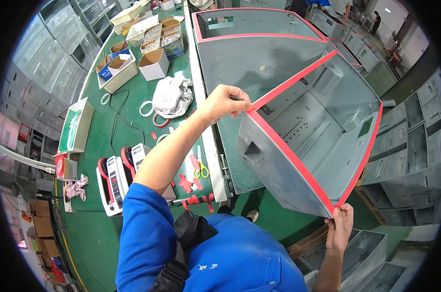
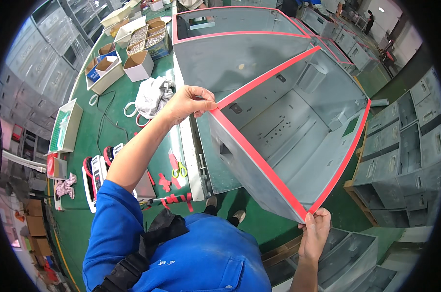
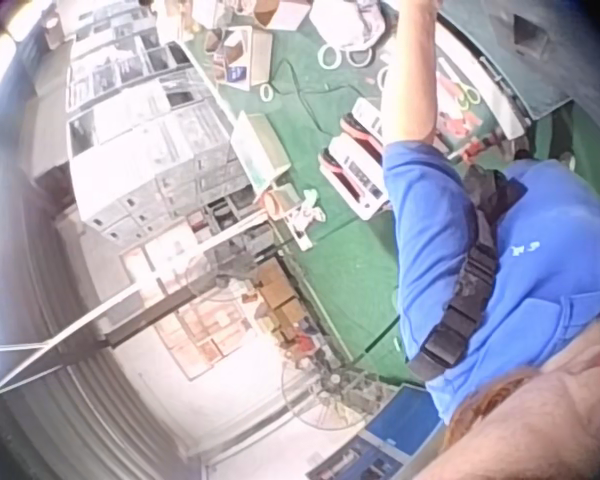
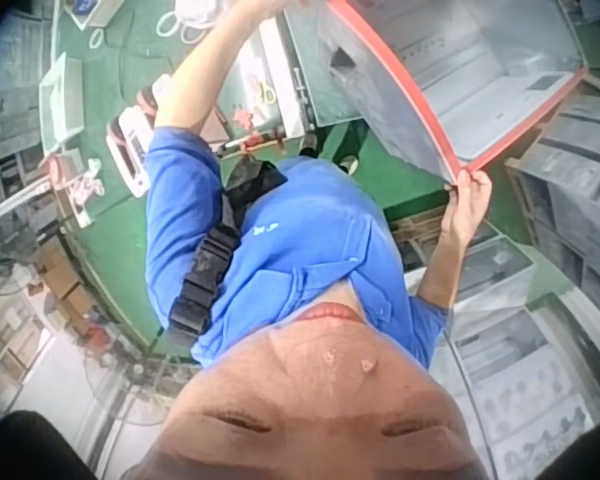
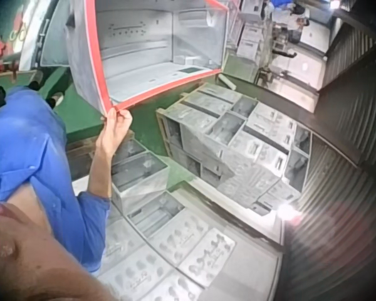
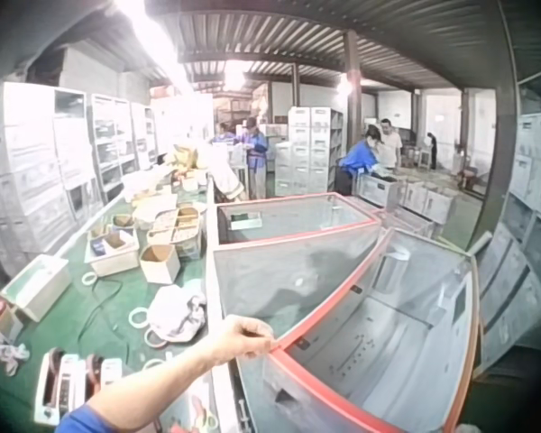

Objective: The person applies red adhesive tape to the edges of a grey metal cabinet frame. They measure and align the tape along the top and side edges, pressing it down to secure it. The person works on multiple sections of the frame, ensuring the tape is straight and adhered properly.

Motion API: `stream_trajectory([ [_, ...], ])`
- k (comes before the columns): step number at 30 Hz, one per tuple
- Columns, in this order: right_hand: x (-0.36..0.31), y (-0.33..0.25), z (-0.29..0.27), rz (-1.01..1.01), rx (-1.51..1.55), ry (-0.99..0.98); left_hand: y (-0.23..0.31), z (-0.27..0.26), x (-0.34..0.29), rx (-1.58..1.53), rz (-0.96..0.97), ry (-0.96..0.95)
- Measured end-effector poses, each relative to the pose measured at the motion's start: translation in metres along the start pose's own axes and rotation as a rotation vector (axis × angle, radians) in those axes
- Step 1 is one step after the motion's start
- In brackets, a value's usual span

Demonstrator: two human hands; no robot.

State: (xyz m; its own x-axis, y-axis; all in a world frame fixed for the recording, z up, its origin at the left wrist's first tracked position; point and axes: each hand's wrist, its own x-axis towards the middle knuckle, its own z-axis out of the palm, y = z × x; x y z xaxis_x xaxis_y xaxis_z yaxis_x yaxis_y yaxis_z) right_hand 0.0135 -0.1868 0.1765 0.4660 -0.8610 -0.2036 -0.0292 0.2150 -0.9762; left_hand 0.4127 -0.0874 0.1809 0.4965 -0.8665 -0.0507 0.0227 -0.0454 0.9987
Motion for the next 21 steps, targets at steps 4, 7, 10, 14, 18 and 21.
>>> stream_trajectory([
  [4, -0.0002, -0.0004, 0.0012, -0.012, -0.006, -0.002, 0.0008, 0.0001, -0.0005, 0.031, 0.009, 0.000],
  [7, 0.0000, -0.0001, 0.0012, -0.021, -0.008, -0.003, 0.0008, -0.0003, -0.0008, 0.048, 0.015, 0.001],
  [10, -0.0002, -0.0007, 0.0023, -0.015, -0.005, 0.008, 0.0008, 0.0004, -0.0010, 0.046, 0.020, 0.002],
  [14, 0.0001, 0.0004, 0.0012, -0.013, -0.006, 0.008, -0.0017, -0.0009, -0.0004, 0.029, 0.035, -0.013],
  [18, -0.0003, -0.0002, 0.0022, -0.015, -0.016, 0.011, -0.0005, 0.0005, -0.0013, 0.038, 0.042, -0.007],
  [21, -0.0006, 0.0000, 0.0021, -0.010, -0.011, 0.015, -0.0013, 0.0001, -0.0019, 0.044, 0.054, -0.010],
])
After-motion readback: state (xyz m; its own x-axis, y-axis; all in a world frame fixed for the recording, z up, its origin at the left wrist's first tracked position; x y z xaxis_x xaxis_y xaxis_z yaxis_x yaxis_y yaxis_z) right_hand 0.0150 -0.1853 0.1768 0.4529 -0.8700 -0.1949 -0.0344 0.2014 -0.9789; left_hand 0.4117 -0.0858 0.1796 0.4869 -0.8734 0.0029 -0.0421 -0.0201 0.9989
